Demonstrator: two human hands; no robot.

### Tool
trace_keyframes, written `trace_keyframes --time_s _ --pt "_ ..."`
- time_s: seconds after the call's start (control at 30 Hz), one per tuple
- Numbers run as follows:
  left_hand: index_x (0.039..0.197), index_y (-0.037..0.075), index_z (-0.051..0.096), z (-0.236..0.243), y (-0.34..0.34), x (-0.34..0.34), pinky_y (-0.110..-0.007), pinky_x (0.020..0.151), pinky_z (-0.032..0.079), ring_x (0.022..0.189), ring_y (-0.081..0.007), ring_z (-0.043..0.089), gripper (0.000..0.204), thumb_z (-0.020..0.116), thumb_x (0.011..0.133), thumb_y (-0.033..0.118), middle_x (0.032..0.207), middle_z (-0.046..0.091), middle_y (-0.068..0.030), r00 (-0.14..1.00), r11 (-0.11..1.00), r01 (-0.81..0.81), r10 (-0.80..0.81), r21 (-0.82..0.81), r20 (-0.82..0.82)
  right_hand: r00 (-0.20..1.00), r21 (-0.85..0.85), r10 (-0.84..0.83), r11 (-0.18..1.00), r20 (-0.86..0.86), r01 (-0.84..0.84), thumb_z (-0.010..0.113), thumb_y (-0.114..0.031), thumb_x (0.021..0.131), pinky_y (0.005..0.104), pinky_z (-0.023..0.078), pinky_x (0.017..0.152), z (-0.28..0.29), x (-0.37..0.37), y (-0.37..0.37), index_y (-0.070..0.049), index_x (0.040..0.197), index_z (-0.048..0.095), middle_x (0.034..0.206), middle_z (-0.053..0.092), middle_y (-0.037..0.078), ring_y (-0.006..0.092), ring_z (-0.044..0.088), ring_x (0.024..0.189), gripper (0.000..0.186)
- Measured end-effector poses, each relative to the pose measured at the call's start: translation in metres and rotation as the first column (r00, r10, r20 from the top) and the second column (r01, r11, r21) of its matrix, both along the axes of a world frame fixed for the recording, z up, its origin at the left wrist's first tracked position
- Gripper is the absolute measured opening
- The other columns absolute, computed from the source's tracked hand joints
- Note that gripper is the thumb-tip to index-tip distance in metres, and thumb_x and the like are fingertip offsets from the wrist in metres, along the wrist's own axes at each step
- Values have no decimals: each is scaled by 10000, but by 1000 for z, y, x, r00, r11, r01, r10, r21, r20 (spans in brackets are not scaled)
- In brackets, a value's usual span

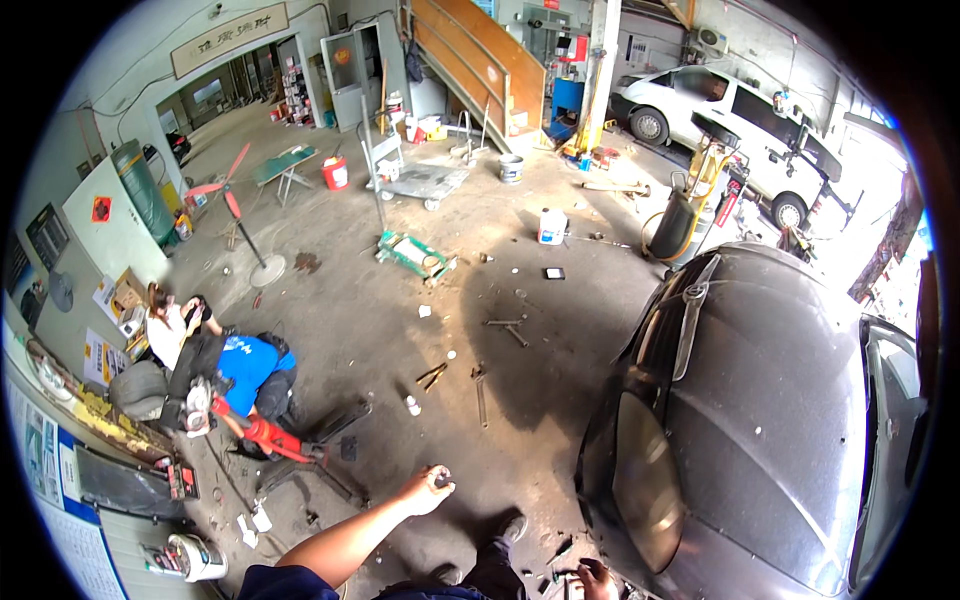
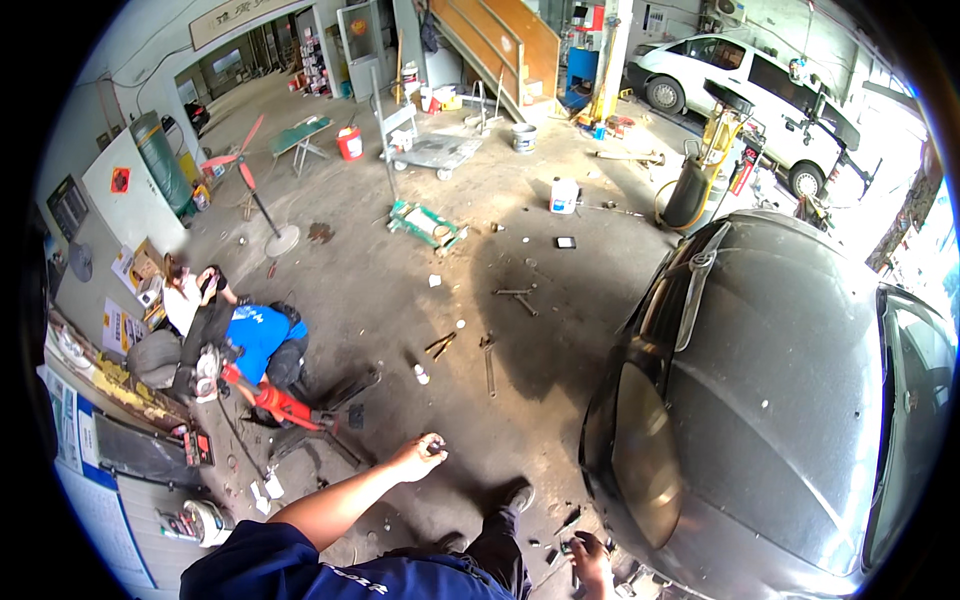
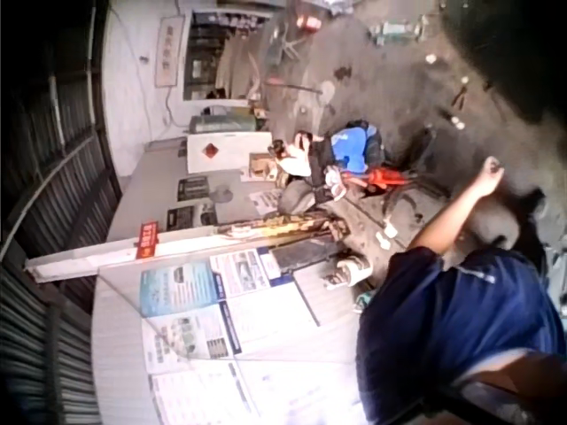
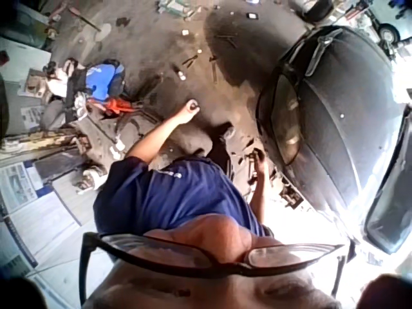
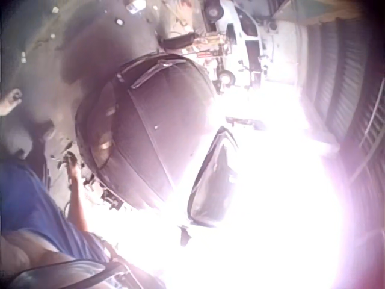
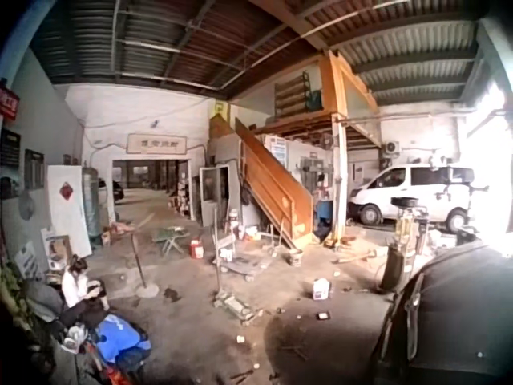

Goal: The person works on a car's wheel assembly, using tools to adjust components. They then walk through the garage, clean their hands, and handle a rubber boot and a metal part.

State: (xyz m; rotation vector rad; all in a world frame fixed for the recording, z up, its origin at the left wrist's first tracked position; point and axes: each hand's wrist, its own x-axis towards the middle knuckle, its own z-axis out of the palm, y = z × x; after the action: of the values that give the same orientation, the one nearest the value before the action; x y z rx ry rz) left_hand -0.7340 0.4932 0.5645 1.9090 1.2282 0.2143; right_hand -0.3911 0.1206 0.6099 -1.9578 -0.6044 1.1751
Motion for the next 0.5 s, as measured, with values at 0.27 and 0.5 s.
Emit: trace_keyframes --time_s 0.27,0.5 --pt "1175 57 680 34 124 53 -451 1011 539 1164 -374 678 407 751 946 387 1189 718 -215 990 995 -89 92 34 -108 995 142 54 989 -80 -42 619 -226 1063 319 600 773 36 91 207 19 1335 636 1057 790 156 206 774 894 367" --pt "1166 13 698 -24 140 -42 -513 957 561 1128 -446 697 521 680 898 460 1159 735 -268 758 868 -497 445 20 -477 976 134 125 986 -180 -101 620 -245 1078 331 593 818 26 190 377 49 1376 605 1091 776 166 210 764 951 418"
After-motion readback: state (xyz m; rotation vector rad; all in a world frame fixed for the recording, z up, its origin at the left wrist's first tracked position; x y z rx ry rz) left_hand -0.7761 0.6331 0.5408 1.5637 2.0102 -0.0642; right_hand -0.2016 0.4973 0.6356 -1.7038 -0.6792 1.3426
